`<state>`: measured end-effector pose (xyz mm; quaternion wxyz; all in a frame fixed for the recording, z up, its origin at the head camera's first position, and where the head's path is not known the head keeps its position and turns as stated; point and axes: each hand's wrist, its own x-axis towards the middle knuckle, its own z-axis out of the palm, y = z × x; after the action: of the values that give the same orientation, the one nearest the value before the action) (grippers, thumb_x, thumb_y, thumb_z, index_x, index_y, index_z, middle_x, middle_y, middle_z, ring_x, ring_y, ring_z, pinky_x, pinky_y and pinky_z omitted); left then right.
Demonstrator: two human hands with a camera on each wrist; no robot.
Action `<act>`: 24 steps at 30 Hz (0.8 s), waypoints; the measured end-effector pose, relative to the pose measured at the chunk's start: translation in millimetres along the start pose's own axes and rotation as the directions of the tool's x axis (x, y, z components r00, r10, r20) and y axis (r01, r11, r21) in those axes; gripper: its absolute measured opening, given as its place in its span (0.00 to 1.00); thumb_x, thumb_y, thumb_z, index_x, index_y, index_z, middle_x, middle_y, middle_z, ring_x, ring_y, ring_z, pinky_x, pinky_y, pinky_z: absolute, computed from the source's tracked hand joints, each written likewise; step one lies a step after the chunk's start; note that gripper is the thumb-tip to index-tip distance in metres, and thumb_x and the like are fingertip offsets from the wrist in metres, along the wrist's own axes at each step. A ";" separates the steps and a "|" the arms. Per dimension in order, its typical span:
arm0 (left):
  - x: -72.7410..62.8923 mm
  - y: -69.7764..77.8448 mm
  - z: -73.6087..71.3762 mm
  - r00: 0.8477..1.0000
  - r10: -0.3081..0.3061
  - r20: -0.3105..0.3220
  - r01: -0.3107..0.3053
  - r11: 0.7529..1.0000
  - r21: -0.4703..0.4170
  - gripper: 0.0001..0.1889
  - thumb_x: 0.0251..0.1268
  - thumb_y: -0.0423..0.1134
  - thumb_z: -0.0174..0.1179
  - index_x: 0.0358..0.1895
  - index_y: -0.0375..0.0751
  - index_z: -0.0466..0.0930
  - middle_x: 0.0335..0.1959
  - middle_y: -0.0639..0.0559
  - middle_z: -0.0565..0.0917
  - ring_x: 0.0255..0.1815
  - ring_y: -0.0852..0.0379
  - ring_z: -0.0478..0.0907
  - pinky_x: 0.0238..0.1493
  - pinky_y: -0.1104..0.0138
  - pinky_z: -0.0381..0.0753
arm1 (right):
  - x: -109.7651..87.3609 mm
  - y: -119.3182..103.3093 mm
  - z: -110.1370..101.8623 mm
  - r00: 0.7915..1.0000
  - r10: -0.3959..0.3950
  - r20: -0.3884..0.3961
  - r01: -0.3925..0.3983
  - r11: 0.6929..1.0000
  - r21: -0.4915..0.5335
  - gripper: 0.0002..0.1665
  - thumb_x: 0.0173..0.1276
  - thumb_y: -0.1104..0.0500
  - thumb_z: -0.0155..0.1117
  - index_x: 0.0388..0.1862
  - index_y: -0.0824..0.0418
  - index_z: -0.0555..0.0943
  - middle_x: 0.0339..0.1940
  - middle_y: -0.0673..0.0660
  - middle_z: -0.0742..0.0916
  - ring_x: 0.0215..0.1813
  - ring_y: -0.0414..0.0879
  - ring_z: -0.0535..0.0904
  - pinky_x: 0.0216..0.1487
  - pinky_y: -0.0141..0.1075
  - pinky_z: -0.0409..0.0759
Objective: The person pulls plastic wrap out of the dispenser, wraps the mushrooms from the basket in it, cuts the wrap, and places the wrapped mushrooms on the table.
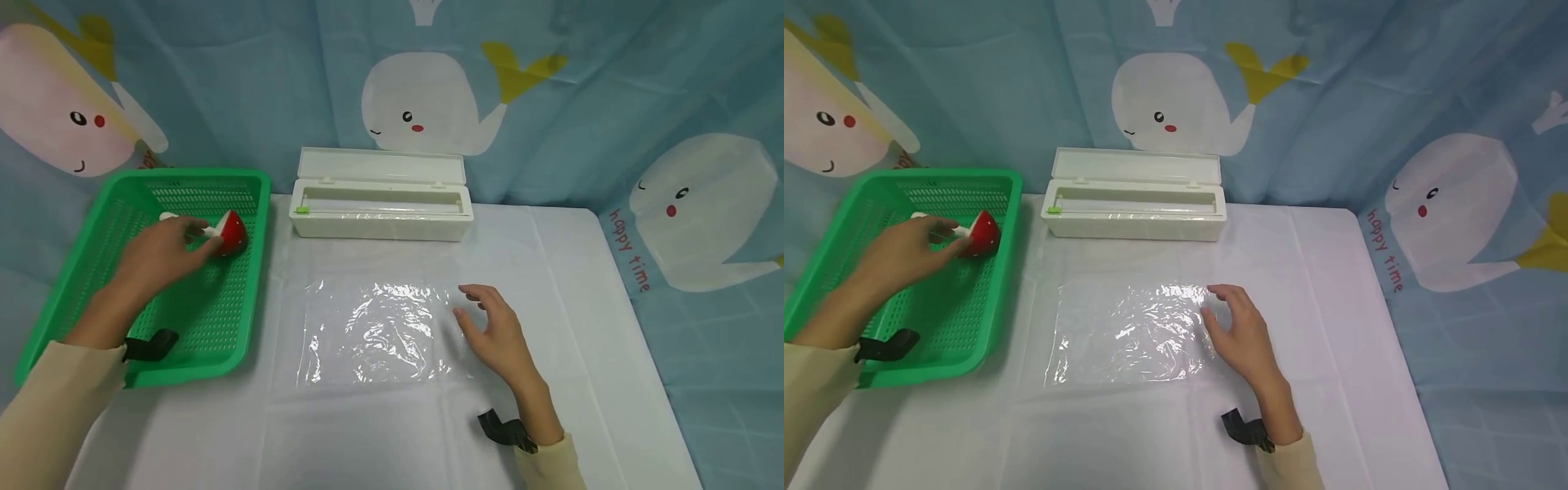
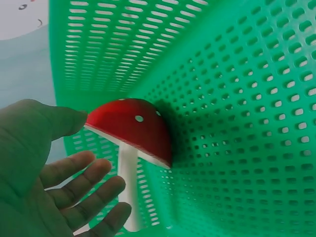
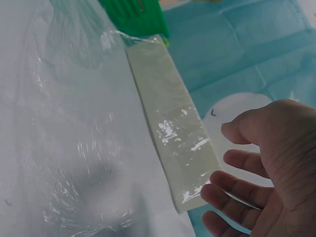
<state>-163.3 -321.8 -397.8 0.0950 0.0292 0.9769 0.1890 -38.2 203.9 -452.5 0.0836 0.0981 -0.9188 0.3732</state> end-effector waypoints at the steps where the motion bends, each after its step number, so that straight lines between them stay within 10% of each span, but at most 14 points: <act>1: 1.9 0.1 0.6 1.000 -0.003 0.000 0.003 1.000 0.000 0.35 0.78 0.59 0.56 0.70 0.30 0.75 0.60 0.26 0.83 0.51 0.31 0.82 0.29 0.54 0.77 | 0.3 0.6 -0.1 1.000 0.000 -0.002 0.000 1.000 0.002 0.24 0.71 0.62 0.72 0.65 0.61 0.81 0.62 0.58 0.86 0.61 0.53 0.84 0.60 0.52 0.84; 12: 7.3 -4.5 15.4 0.999 0.027 0.025 -0.026 0.999 -0.029 0.32 0.80 0.55 0.56 0.69 0.28 0.74 0.60 0.26 0.84 0.53 0.29 0.83 0.40 0.43 0.81 | -1.4 9.5 6.5 1.000 0.015 -0.013 -0.014 0.999 0.035 0.23 0.71 0.62 0.71 0.63 0.62 0.82 0.60 0.59 0.87 0.60 0.53 0.85 0.59 0.54 0.85; 24: 6.9 -7.1 21.1 0.996 0.069 -0.063 -0.072 0.996 -0.053 0.24 0.79 0.49 0.60 0.58 0.28 0.83 0.47 0.29 0.89 0.38 0.40 0.84 0.27 0.62 0.70 | -4.0 13.6 7.1 0.999 0.038 0.008 -0.038 0.998 0.047 0.22 0.73 0.61 0.70 0.64 0.62 0.82 0.61 0.58 0.87 0.61 0.55 0.86 0.60 0.53 0.85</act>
<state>-166.1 -320.1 -420.8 0.0592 0.0553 0.9722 0.2199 -38.1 208.9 -467.5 0.0710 0.0840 -0.9118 0.3957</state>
